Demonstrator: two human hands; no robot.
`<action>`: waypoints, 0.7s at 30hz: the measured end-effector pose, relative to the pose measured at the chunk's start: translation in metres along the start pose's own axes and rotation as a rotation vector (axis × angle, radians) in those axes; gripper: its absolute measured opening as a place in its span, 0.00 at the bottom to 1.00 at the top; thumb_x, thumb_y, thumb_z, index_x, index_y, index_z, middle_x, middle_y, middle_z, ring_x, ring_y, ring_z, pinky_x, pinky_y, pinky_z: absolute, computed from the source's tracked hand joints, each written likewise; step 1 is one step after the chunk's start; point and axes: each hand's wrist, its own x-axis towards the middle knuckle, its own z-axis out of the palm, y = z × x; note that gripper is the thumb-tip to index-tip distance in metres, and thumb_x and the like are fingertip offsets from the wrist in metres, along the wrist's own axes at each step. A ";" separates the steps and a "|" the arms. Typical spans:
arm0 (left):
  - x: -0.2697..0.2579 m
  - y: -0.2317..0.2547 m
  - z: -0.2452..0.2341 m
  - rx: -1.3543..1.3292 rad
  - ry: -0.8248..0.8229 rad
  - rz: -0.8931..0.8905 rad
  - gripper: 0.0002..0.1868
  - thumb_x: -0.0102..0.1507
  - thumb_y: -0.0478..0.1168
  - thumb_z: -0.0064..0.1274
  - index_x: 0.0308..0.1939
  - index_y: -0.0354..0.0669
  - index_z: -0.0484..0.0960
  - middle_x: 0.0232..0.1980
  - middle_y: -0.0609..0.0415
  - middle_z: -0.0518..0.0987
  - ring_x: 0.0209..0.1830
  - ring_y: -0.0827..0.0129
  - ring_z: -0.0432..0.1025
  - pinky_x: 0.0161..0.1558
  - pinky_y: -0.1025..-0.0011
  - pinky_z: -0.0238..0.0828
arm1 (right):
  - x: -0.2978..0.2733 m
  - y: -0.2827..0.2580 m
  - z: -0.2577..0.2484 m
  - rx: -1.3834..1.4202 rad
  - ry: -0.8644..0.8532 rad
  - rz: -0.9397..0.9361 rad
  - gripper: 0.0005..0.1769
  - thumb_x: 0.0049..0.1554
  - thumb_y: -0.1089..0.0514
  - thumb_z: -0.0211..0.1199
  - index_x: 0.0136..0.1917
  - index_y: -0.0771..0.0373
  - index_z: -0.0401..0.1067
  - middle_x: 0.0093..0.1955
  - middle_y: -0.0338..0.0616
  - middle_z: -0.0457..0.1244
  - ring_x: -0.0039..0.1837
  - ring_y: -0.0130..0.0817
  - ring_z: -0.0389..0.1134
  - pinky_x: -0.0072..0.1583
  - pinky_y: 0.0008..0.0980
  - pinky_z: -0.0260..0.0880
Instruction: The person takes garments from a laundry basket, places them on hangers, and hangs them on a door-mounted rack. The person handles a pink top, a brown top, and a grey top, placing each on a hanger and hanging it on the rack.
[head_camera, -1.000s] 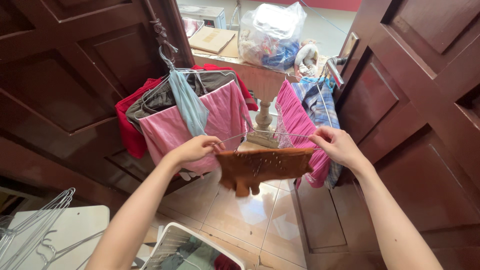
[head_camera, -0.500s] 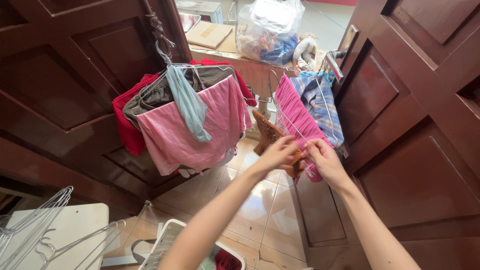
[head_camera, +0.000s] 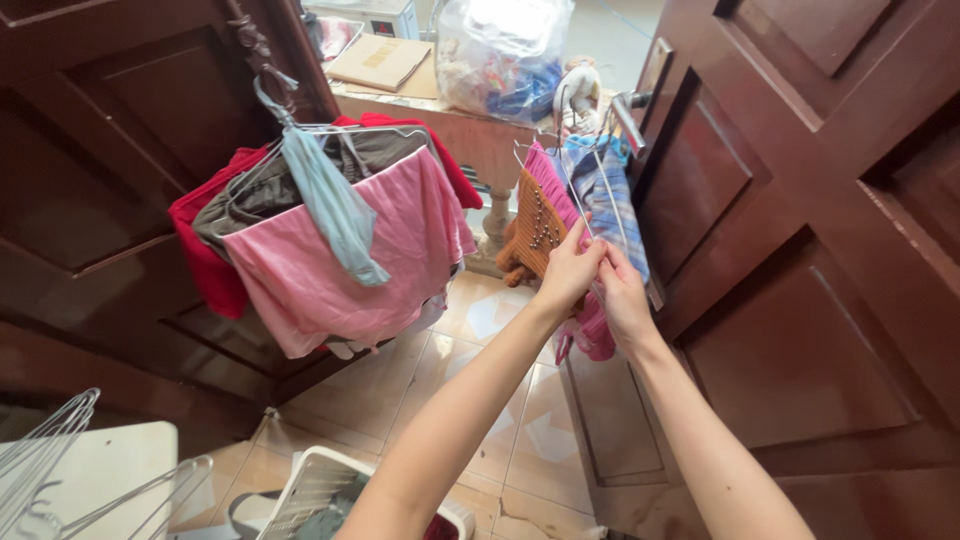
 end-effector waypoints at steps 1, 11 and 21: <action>0.002 0.002 0.003 0.024 0.006 0.013 0.33 0.65 0.45 0.52 0.75 0.49 0.67 0.41 0.47 0.84 0.39 0.71 0.77 0.44 0.71 0.74 | 0.003 0.001 -0.002 0.008 -0.002 -0.004 0.20 0.69 0.56 0.47 0.70 0.65 0.65 0.62 0.38 0.65 0.60 0.21 0.67 0.61 0.24 0.68; 0.046 0.013 0.029 0.417 -0.041 -0.085 0.31 0.63 0.54 0.44 0.72 0.61 0.71 0.51 0.40 0.84 0.56 0.48 0.75 0.58 0.57 0.69 | 0.039 0.001 -0.029 0.197 0.089 0.060 0.15 0.69 0.56 0.50 0.64 0.64 0.71 0.42 0.32 0.64 0.39 0.16 0.61 0.41 0.19 0.62; 0.073 0.016 0.040 0.640 -0.015 -0.247 0.31 0.62 0.59 0.45 0.70 0.71 0.73 0.65 0.39 0.77 0.70 0.43 0.65 0.66 0.50 0.63 | 0.066 0.007 -0.044 0.222 0.220 0.182 0.12 0.67 0.52 0.53 0.55 0.60 0.71 0.39 0.32 0.65 0.39 0.21 0.66 0.44 0.26 0.69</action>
